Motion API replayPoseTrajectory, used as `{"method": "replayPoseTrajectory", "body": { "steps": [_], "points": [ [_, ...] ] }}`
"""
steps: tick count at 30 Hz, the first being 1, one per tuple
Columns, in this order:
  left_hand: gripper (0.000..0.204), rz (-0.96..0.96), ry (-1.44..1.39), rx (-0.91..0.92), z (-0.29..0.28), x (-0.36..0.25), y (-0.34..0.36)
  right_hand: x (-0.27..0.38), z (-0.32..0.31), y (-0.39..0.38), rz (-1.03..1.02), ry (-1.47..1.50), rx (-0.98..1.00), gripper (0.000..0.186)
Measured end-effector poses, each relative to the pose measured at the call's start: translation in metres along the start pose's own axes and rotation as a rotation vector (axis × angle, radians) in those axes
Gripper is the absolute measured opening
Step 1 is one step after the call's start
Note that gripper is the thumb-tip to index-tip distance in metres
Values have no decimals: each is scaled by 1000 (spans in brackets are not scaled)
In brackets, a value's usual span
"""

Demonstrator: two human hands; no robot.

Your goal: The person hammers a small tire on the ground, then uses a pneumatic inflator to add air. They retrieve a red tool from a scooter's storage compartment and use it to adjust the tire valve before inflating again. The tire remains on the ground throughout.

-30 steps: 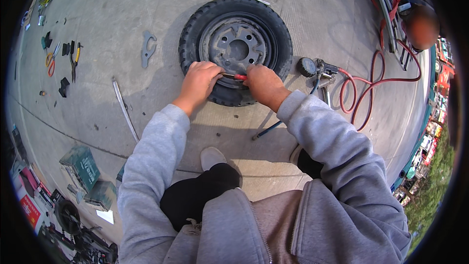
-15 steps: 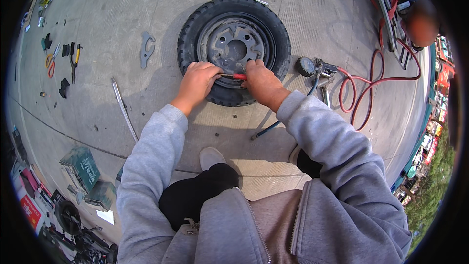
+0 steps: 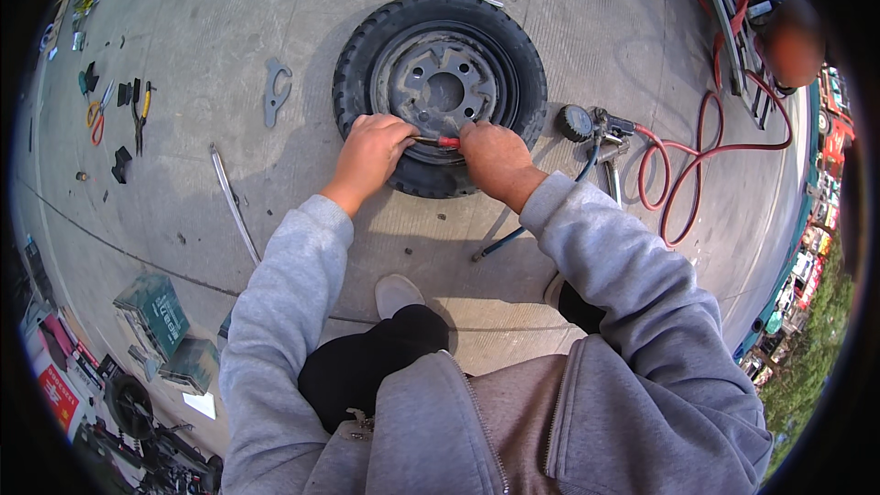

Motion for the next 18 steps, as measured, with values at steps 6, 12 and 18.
{"method": "replayPoseTrajectory", "body": {
  "steps": [6,12,18],
  "points": [
    [13,-6,-4,-8,0,0,1,-2,6,0,51,105,-86,27],
    [14,-14,5,3,1,1,0,-2,5,-4,60,128,-40,32],
    [12,-14,-14,-2,2,2,0,3,-1,-10,63,193,-115,34]
  ]
}}
Point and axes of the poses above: each hand's wrist, its own y-axis towards the middle knuckle, its own z-axis out of the palm, x = y × z, the point moved 4 cm from there along y, towards the middle knuckle, and after that the axes turned 1 degree about -y, right-handed, at the moved point
